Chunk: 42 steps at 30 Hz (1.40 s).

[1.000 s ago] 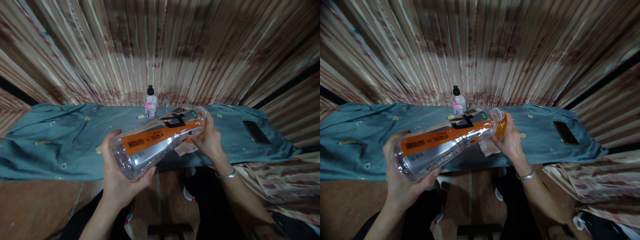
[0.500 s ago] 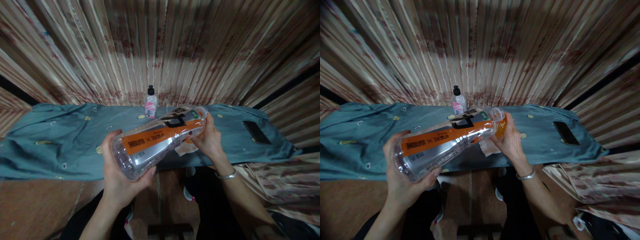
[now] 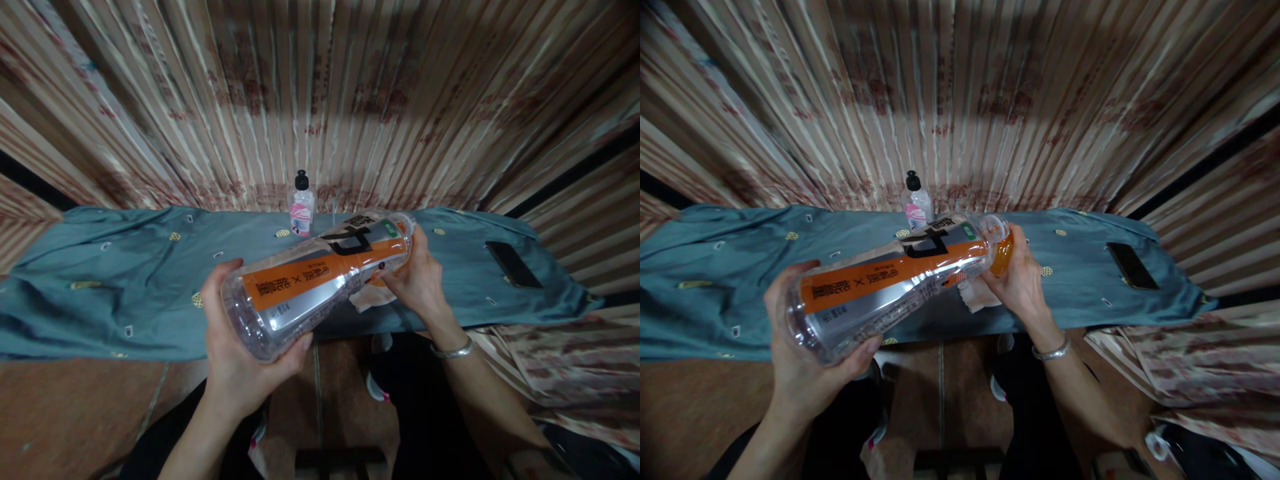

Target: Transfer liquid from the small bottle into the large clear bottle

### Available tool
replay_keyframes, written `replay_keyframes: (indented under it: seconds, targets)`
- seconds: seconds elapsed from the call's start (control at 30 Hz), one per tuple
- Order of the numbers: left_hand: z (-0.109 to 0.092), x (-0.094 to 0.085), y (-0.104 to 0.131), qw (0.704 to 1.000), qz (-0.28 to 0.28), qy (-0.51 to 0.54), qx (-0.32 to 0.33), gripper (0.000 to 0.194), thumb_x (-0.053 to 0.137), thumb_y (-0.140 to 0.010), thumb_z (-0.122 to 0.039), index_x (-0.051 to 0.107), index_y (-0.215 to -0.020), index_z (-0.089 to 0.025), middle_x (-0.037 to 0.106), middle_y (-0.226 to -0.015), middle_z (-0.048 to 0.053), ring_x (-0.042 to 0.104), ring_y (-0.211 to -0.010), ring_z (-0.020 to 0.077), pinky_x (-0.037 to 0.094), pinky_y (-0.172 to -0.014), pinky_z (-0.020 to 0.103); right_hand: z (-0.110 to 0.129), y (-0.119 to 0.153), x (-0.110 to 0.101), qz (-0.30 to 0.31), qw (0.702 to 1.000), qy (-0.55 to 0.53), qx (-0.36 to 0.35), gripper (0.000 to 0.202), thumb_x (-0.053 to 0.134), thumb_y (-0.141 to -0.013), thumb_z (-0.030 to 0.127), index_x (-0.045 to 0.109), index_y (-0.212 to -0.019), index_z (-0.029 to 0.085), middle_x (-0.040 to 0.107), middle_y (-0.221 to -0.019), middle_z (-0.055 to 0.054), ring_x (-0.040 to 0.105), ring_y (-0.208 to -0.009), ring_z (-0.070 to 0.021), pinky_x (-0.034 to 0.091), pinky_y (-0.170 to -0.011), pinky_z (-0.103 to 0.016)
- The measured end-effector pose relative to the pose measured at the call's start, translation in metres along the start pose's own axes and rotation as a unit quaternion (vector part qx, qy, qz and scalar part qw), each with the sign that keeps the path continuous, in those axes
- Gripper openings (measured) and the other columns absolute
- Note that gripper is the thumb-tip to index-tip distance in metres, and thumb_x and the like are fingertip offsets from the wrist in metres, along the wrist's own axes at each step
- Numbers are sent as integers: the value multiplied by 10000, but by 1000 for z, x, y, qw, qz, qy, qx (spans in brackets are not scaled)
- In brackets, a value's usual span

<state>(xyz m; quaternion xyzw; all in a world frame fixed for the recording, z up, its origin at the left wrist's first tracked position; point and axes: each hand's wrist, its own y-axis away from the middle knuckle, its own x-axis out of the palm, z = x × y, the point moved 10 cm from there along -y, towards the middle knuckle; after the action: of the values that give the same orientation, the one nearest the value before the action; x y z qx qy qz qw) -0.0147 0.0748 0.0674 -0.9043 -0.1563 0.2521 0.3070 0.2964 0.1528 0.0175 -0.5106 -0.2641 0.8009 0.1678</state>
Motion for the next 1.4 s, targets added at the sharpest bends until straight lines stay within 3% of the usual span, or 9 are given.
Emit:
replay_keyframes:
  seconds: [1.4]
  targets:
    - [-1,-3,-1,1000,-5,-15,3,860,832,-702,-557,496,-1427,-239,594,-1286,146,688,-1077,342,643,-894,535,1,0,0,2,1000,-5,-1,912,697,-865,461,251,-1612,189,663,-1464,-206,715,-1250,-393,636,-959,-518]
